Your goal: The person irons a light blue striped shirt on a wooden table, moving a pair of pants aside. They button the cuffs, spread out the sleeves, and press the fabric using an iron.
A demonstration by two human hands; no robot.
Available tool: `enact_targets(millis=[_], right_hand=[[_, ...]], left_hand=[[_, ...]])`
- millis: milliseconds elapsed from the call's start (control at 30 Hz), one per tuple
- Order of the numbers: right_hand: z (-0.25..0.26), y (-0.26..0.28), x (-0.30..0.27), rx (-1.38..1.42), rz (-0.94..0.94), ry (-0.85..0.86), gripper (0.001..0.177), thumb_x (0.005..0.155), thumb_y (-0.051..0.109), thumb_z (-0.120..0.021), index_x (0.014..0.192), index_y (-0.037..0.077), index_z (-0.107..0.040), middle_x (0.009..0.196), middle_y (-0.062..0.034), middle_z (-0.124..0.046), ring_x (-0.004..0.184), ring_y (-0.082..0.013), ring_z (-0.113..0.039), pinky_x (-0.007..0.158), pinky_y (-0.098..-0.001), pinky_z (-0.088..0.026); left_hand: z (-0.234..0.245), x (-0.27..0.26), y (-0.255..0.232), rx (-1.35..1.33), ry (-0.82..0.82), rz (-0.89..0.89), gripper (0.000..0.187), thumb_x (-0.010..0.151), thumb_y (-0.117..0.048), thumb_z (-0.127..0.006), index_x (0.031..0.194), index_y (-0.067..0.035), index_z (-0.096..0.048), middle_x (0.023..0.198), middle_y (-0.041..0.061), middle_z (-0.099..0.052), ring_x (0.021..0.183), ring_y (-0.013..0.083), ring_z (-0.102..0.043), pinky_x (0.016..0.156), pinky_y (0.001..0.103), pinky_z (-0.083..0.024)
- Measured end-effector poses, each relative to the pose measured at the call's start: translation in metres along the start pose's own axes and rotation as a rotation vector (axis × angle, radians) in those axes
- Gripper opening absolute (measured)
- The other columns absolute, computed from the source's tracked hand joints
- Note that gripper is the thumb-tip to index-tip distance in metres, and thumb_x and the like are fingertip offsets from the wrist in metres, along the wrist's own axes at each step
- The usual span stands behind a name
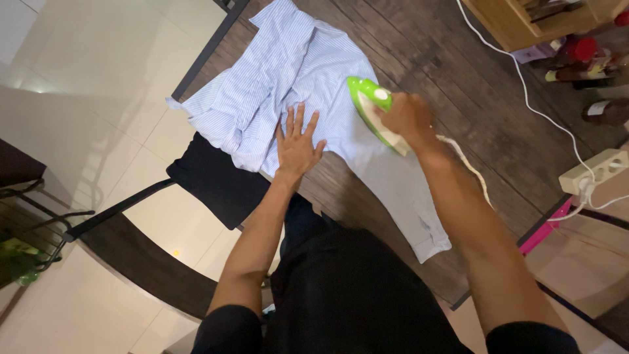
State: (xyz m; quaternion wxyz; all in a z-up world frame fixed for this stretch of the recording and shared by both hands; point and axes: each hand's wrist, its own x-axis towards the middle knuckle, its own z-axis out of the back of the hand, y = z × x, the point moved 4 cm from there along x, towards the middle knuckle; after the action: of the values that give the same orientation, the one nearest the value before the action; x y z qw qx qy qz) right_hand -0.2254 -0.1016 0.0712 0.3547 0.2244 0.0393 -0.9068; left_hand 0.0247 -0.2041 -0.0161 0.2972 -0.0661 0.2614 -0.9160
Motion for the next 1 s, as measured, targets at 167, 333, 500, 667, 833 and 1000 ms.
enact_targets(millis=[167,333,500,667,833,1000], right_hand=[[-0.01,-0.023,0.019,0.058,-0.079,-0.065,0.055,0.084,0.055,-0.078,0.102,0.004,-0.076,0.094,-0.0255,-0.072,0.089,-0.046,-0.069,0.075,-0.0529,-0.055],[-0.003,-0.008,-0.005,0.019,0.15,-0.04,0.048,0.087,0.054,-0.075,0.095,0.006,-0.078,0.089,-0.0202,-0.075,0.085,-0.0426,-0.072,0.077,-0.0518,-0.056],[-0.009,0.029,-0.018,-0.036,0.32,0.028,0.045,0.084,0.053,-0.076,0.088,0.007,-0.079,0.08,-0.0205,-0.073,0.077,-0.0425,-0.071,0.071,-0.0535,-0.056],[-0.012,0.027,0.0,0.083,0.156,0.015,0.047,0.088,0.05,-0.078,0.093,0.003,-0.077,0.08,-0.0231,-0.073,0.078,-0.0428,-0.073,0.072,-0.0521,-0.057],[-0.006,0.022,0.014,0.084,0.058,-0.103,0.046,0.084,0.046,-0.083,0.097,0.002,-0.077,0.088,-0.0263,-0.073,0.086,-0.0461,-0.071,0.076,-0.054,-0.056],[-0.01,0.019,0.015,0.108,0.087,-0.01,0.046,0.08,0.049,-0.08,0.102,0.008,-0.077,0.09,-0.0241,-0.073,0.085,-0.0455,-0.07,0.074,-0.0545,-0.055]], left_hand=[[0.004,0.0,0.002,-0.01,-0.039,0.016,0.081,0.085,-0.046,-0.075,0.156,-0.021,-0.046,0.168,0.019,-0.025,0.154,0.0414,-0.025,0.117,0.066,-0.026],[0.005,0.005,0.01,-0.113,0.015,0.066,0.09,0.078,-0.046,-0.082,0.155,-0.018,-0.045,0.168,0.019,-0.023,0.154,0.0427,-0.024,0.115,0.066,-0.028],[0.003,0.008,0.01,-0.081,0.05,0.09,0.095,0.076,-0.047,-0.085,0.156,-0.019,-0.042,0.168,0.019,-0.019,0.154,0.0426,-0.02,0.115,0.068,-0.026],[-0.003,0.007,0.011,-0.09,0.102,0.138,0.1,0.075,-0.046,-0.085,0.158,-0.019,-0.037,0.169,0.02,-0.014,0.154,0.044,-0.016,0.114,0.07,-0.024],[-0.007,0.01,0.011,-0.086,0.126,0.153,0.104,0.076,-0.045,-0.085,0.16,-0.019,-0.031,0.17,0.02,-0.009,0.155,0.0441,-0.009,0.117,0.07,-0.019],[-0.007,0.013,0.013,-0.079,0.149,0.171,0.105,0.076,-0.045,-0.085,0.162,-0.02,-0.029,0.171,0.019,-0.008,0.157,0.0424,-0.008,0.118,0.069,-0.019]])
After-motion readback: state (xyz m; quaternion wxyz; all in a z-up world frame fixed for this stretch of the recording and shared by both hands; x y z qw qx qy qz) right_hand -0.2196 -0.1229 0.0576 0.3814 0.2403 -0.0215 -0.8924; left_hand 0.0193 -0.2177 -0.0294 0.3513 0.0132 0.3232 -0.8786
